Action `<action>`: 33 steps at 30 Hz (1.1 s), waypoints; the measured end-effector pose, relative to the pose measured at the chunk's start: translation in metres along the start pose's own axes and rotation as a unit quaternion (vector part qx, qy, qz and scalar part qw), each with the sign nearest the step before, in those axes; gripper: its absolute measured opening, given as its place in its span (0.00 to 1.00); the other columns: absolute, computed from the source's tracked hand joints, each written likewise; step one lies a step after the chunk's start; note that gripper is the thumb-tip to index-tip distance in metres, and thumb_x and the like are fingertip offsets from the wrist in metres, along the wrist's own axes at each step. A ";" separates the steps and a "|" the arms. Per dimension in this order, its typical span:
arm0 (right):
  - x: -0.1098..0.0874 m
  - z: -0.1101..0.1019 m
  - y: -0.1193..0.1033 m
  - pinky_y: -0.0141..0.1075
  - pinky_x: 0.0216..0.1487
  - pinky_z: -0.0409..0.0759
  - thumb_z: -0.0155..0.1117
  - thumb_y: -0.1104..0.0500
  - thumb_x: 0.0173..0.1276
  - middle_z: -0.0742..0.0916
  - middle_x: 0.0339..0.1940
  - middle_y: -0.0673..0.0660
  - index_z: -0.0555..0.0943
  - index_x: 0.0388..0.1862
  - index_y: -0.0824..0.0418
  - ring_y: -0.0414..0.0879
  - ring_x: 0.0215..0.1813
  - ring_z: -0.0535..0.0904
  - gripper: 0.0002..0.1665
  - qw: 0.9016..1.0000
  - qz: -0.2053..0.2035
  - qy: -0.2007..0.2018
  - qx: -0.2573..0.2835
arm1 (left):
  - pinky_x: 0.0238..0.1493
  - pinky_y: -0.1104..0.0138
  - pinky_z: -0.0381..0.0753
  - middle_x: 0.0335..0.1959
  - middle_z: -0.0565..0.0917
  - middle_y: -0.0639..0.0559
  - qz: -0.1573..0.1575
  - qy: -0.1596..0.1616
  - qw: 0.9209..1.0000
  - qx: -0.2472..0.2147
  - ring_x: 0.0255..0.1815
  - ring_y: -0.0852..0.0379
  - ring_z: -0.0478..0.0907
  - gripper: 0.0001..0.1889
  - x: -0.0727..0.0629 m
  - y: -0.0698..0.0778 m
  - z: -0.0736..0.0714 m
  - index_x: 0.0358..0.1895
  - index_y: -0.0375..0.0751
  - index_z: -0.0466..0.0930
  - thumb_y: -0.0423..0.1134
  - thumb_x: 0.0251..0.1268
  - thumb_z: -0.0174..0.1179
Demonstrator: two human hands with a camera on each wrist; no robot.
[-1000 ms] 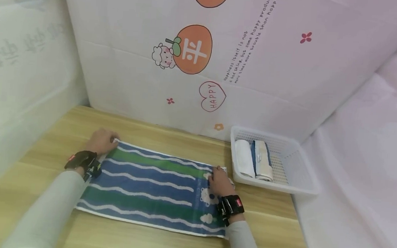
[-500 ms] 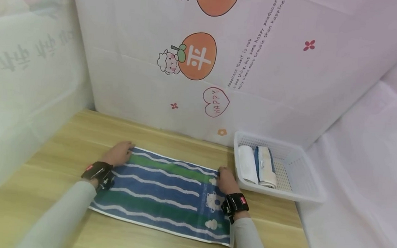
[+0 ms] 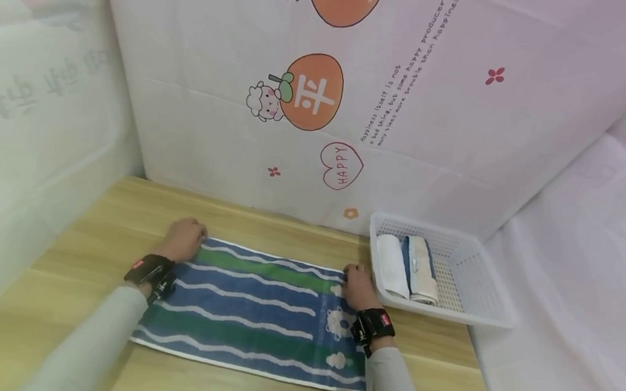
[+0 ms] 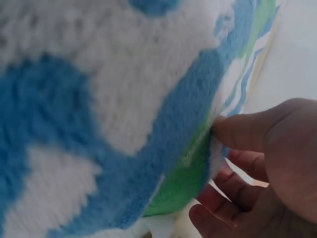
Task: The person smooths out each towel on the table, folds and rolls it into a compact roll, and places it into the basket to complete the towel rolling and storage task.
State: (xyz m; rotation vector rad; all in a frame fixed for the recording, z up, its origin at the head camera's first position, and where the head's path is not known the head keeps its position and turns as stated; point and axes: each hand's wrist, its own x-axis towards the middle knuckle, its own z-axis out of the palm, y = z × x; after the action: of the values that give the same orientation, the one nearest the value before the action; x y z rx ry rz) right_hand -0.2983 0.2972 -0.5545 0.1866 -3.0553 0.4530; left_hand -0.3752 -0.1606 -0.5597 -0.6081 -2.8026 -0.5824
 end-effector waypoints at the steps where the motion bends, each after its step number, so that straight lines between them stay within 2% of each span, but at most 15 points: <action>1: -0.002 -0.001 0.000 0.54 0.54 0.76 0.61 0.68 0.74 0.77 0.50 0.69 0.75 0.55 0.70 0.62 0.54 0.73 0.14 1.000 -0.007 0.002 -0.002 | 0.48 0.43 0.78 0.35 0.83 0.37 -0.002 -0.002 1.000 0.001 0.42 0.36 0.79 0.04 -0.001 -0.001 -0.002 0.37 0.32 0.83 0.28 0.63 0.60; 5: -0.009 -0.006 -0.003 0.52 0.51 0.72 0.65 0.67 0.71 0.77 0.42 0.64 0.76 0.46 0.67 0.58 0.47 0.72 0.09 0.999 -0.032 0.009 -0.014 | 0.51 0.43 0.75 0.34 0.84 0.39 -0.004 -0.025 1.000 -0.012 0.41 0.38 0.79 0.03 -0.003 -0.003 -0.011 0.37 0.33 0.82 0.31 0.64 0.62; 10: -0.016 -0.011 -0.006 0.49 0.49 0.70 0.68 0.68 0.67 0.77 0.38 0.60 0.76 0.41 0.64 0.55 0.44 0.70 0.09 0.998 -0.056 0.025 -0.019 | 0.54 0.43 0.74 0.33 0.84 0.42 0.011 -0.040 0.999 -0.033 0.39 0.40 0.80 0.03 -0.003 -0.005 -0.023 0.35 0.34 0.81 0.31 0.64 0.61; 17: -0.031 -0.014 -0.013 0.44 0.41 0.79 0.69 0.73 0.62 0.81 0.36 0.57 0.79 0.39 0.62 0.51 0.40 0.78 0.11 0.995 -0.065 0.068 -0.022 | 0.53 0.42 0.79 0.40 0.84 0.36 0.021 -0.068 0.987 -0.143 0.47 0.35 0.81 0.04 -0.005 0.001 -0.043 0.41 0.29 0.80 0.26 0.68 0.58; 20: -0.044 -0.020 -0.020 0.43 0.37 0.79 0.73 0.72 0.58 0.82 0.34 0.55 0.79 0.36 0.60 0.48 0.36 0.78 0.13 0.993 -0.066 0.083 -0.043 | 0.53 0.42 0.80 0.39 0.84 0.35 0.035 -0.072 0.987 -0.141 0.46 0.35 0.81 0.05 -0.010 0.004 -0.053 0.41 0.27 0.82 0.27 0.69 0.58; 22: -0.055 -0.025 -0.023 0.41 0.36 0.78 0.75 0.72 0.56 0.82 0.31 0.53 0.80 0.33 0.59 0.46 0.34 0.78 0.13 0.994 -0.067 0.079 -0.043 | 0.52 0.42 0.80 0.37 0.84 0.37 0.044 -0.074 0.987 -0.137 0.44 0.36 0.81 0.05 -0.014 0.004 -0.058 0.40 0.28 0.83 0.27 0.69 0.58; 25: -0.068 -0.034 -0.026 0.40 0.35 0.79 0.76 0.71 0.55 0.84 0.29 0.51 0.82 0.31 0.58 0.43 0.32 0.78 0.13 0.996 -0.050 0.065 -0.031 | 0.50 0.43 0.81 0.35 0.84 0.39 0.063 -0.068 0.987 -0.129 0.42 0.38 0.81 0.04 -0.020 0.003 -0.065 0.38 0.28 0.83 0.26 0.68 0.59; 27: -0.074 -0.042 -0.027 0.41 0.35 0.81 0.77 0.71 0.55 0.86 0.29 0.51 0.83 0.30 0.57 0.44 0.32 0.80 0.12 0.997 -0.039 0.067 -0.023 | 0.50 0.44 0.81 0.35 0.84 0.39 0.073 -0.052 0.988 -0.127 0.42 0.38 0.81 0.04 -0.025 0.003 -0.068 0.38 0.28 0.84 0.25 0.67 0.59; 30: -0.080 -0.056 -0.029 0.44 0.37 0.83 0.74 0.73 0.56 0.87 0.31 0.53 0.85 0.32 0.58 0.47 0.34 0.82 0.12 0.995 -0.034 0.092 -0.014 | 0.50 0.43 0.80 0.37 0.84 0.38 0.084 -0.024 0.987 -0.132 0.43 0.37 0.81 0.04 -0.034 0.007 -0.076 0.40 0.28 0.83 0.25 0.67 0.60; 33: -0.087 -0.070 -0.031 0.48 0.39 0.84 0.72 0.76 0.57 0.87 0.33 0.56 0.85 0.34 0.61 0.51 0.36 0.83 0.12 0.991 -0.052 0.120 0.003 | 0.51 0.43 0.80 0.39 0.85 0.39 0.085 -0.010 0.986 -0.140 0.44 0.38 0.81 0.05 -0.049 0.014 -0.086 0.42 0.29 0.83 0.26 0.69 0.59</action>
State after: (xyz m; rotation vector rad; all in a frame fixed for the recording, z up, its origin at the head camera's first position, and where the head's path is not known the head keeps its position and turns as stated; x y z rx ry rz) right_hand -0.2066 0.2979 -0.4842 0.2703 -2.7949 0.4419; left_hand -0.3147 -0.2026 -0.4914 -0.9000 -2.6695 -0.9463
